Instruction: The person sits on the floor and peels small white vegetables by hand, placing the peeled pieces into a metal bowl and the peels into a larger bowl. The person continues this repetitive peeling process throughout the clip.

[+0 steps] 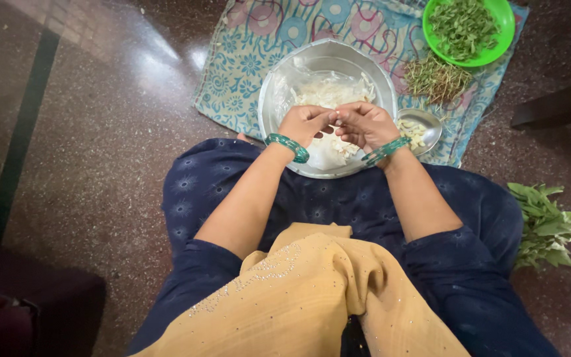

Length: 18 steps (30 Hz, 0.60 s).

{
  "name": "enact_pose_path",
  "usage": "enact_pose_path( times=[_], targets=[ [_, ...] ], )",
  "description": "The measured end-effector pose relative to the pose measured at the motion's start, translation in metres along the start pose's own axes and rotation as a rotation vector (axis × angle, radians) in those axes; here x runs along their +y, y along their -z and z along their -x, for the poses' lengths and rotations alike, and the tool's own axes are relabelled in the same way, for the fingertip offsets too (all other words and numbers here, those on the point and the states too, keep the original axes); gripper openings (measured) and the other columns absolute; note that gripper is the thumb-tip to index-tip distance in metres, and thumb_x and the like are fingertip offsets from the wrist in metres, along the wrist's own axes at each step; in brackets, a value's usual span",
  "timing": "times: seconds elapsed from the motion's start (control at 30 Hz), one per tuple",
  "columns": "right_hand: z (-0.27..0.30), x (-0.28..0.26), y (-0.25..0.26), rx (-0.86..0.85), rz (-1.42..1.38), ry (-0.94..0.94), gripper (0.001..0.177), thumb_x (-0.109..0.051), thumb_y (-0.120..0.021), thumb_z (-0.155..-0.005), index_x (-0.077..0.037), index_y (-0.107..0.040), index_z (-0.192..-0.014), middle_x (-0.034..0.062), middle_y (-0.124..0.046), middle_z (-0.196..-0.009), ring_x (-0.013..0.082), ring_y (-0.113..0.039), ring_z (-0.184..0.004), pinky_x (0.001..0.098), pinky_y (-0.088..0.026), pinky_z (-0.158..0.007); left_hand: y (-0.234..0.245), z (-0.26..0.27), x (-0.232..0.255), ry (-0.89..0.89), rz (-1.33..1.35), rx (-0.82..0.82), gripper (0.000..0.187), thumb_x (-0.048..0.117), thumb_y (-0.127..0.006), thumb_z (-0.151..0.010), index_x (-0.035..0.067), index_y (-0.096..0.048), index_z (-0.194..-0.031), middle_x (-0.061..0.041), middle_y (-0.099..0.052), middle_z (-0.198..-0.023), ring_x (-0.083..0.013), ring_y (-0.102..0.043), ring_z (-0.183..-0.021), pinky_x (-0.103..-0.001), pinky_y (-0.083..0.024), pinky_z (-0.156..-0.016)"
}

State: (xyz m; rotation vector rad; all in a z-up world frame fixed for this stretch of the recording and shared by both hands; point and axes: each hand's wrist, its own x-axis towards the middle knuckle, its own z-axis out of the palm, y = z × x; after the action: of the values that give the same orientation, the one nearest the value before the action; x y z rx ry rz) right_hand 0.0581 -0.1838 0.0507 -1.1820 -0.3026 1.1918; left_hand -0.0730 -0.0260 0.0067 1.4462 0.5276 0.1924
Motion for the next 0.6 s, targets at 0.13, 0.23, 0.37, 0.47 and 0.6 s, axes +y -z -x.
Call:
enact_pose_path(
  times=[0.13, 0.23, 0.37, 0.47, 0.6],
  targets=[
    [-0.001, -0.001, 0.007, 0.042, 0.132, 0.058, 0.023, -0.011, -0.076, -0.094, 0.003, -0.072, -0.111, 0.0108, -0.077, -0.098, 0.0143, -0.074, -0.080, 0.0250, -0.062, -0.070, -0.003, 0.001, -0.002, -0.089, -0.054, -0.026, 0.028, 0.025, -0.068, -0.097, 0.005, -0.077, -0.113, -0.002, -0.079, -0.092, -0.0088, -0.074, -0.078, -0.023, -0.054, -0.065],
    [-0.001, -0.003, 0.013, 0.074, 0.254, 0.080, 0.024, -0.011, -0.076, -0.091, 0.003, -0.073, -0.110, 0.0098, -0.078, -0.097, 0.0140, -0.075, -0.082, 0.0247, -0.063, -0.073, -0.012, 0.006, -0.003, -0.134, -0.049, 0.012, 0.027, 0.024, -0.070, -0.095, 0.005, -0.076, -0.114, -0.003, -0.078, -0.091, -0.0091, -0.073, -0.076, -0.024, -0.053, -0.063],
    [-0.002, -0.004, 0.017, 0.067, 0.355, 0.114, 0.025, -0.010, -0.077, -0.091, 0.003, -0.073, -0.111, 0.0113, -0.077, -0.097, 0.0152, -0.074, -0.082, 0.0252, -0.062, -0.072, -0.021, 0.008, -0.001, -0.189, -0.051, 0.071, 0.027, 0.022, -0.074, -0.093, 0.004, -0.077, -0.111, -0.006, -0.079, -0.091, -0.0105, -0.073, -0.075, -0.025, -0.057, -0.067],
    [-0.002, -0.006, 0.018, 0.098, 0.329, 0.051, 0.023, -0.014, -0.075, -0.095, 0.004, -0.074, -0.109, 0.0122, -0.077, -0.096, 0.0158, -0.074, -0.081, 0.0261, -0.062, -0.072, -0.023, 0.009, 0.002, -0.172, -0.091, 0.108, 0.026, 0.023, -0.075, -0.092, 0.004, -0.078, -0.109, -0.006, -0.080, -0.090, -0.0106, -0.075, -0.075, -0.025, -0.058, -0.068],
    [0.002, -0.019, 0.015, 0.034, 0.373, 0.062, 0.025, -0.014, -0.074, -0.092, 0.002, -0.074, -0.111, 0.0113, -0.077, -0.096, 0.0140, -0.075, -0.082, 0.0245, -0.062, -0.072, -0.025, 0.012, 0.011, -0.210, -0.182, 0.111, 0.025, 0.025, -0.073, -0.093, 0.007, -0.079, -0.109, -0.006, -0.081, -0.089, -0.0106, -0.075, -0.074, -0.026, -0.058, -0.068]
  ],
)
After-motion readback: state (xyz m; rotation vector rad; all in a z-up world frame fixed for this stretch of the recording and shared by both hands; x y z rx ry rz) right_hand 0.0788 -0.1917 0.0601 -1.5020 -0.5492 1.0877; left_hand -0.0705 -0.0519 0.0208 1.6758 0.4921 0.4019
